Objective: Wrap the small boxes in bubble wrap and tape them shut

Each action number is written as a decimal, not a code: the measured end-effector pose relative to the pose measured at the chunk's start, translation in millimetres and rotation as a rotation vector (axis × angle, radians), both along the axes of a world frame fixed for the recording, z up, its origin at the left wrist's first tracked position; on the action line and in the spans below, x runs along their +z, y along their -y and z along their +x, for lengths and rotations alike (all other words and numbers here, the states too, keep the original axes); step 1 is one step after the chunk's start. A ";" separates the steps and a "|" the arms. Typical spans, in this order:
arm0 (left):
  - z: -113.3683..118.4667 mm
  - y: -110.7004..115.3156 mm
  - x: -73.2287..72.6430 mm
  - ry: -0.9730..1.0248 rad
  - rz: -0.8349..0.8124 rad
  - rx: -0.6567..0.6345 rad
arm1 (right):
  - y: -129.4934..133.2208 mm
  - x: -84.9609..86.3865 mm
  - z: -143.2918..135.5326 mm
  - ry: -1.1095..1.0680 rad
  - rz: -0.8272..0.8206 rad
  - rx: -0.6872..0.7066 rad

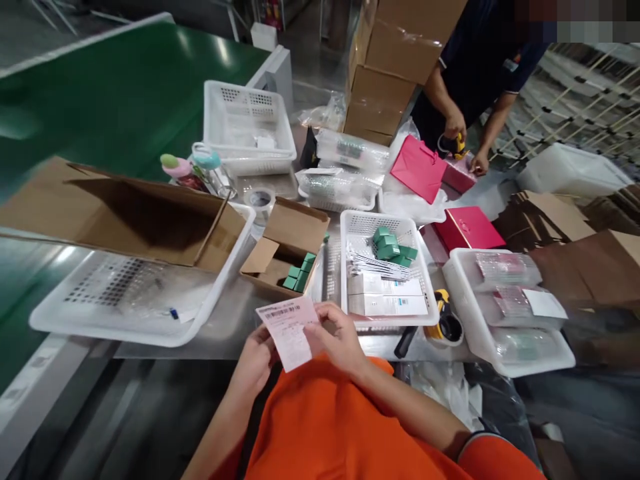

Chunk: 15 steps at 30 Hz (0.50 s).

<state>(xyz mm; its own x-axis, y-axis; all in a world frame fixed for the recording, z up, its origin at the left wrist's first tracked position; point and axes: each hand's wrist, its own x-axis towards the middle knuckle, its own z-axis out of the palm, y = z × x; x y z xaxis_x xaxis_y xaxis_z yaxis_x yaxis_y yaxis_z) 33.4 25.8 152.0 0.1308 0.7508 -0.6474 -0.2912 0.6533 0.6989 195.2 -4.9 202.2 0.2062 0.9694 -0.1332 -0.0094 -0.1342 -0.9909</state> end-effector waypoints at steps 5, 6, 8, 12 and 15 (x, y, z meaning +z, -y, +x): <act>1.3 10.7 -9.4 -0.030 0.152 -0.169 | -11.1 5.5 0.3 -0.109 0.011 -0.165; 3.3 12.6 -7.4 0.048 0.165 -0.175 | -15.3 3.3 -1.2 -0.127 0.010 -0.178; 10.1 13.7 0.8 0.192 0.130 -0.208 | -24.1 -2.6 -5.3 -0.179 -0.013 -0.185; 27.5 2.8 23.7 0.125 -0.011 -0.182 | -36.6 -7.9 -0.9 -0.110 -0.010 -0.144; 30.0 -13.7 35.8 0.162 -0.074 -0.126 | -38.9 -2.5 30.0 0.281 0.033 -0.170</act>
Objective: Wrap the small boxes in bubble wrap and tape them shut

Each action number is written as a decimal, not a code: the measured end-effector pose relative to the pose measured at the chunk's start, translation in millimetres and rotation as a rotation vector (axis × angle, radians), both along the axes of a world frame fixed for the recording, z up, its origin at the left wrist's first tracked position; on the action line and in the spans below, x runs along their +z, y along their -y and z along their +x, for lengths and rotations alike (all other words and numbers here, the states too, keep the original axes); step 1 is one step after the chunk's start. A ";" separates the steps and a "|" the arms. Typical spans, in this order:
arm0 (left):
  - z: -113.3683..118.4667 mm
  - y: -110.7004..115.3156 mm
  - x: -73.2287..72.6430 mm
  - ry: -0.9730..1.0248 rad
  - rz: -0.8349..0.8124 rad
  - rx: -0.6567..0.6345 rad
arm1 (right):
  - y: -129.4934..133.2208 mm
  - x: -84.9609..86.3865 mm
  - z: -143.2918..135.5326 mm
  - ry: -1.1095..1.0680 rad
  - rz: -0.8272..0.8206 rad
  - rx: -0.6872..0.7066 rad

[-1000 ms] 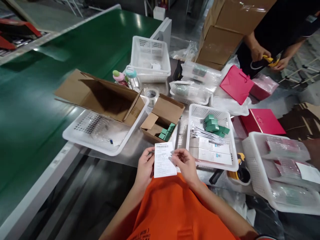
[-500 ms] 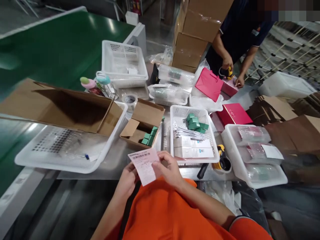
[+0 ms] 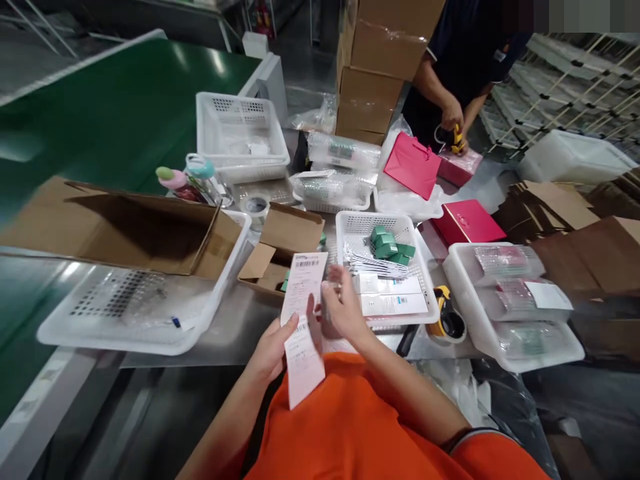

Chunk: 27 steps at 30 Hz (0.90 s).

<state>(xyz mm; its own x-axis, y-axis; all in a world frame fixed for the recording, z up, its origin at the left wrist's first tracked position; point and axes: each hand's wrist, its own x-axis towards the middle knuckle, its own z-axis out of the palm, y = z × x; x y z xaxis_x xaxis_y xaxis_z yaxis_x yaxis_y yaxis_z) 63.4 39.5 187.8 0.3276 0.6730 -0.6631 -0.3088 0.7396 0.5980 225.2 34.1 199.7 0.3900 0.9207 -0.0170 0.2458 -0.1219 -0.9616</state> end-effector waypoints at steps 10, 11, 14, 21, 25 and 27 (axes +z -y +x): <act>-21.3 -23.3 -4.0 0.254 -0.031 -0.010 | -7.7 -22.7 68.4 0.858 -0.835 -0.064; -21.6 -21.2 -4.1 0.256 -0.028 -0.017 | -10.5 -22.4 67.5 0.864 -0.857 -0.058; -25.6 -15.6 -2.0 0.249 -0.044 0.017 | -13.6 -11.7 71.9 0.837 -0.838 -0.068; -41.1 -15.4 -10.8 0.259 -0.146 0.075 | 28.9 42.6 124.1 0.237 -0.056 -0.247; -41.3 -18.5 -28.6 0.371 -0.206 0.059 | 45.0 52.1 141.4 -0.293 0.317 -0.413; -41.2 -19.4 -36.3 0.477 -0.210 0.026 | 42.3 46.3 138.3 -0.584 0.317 -0.466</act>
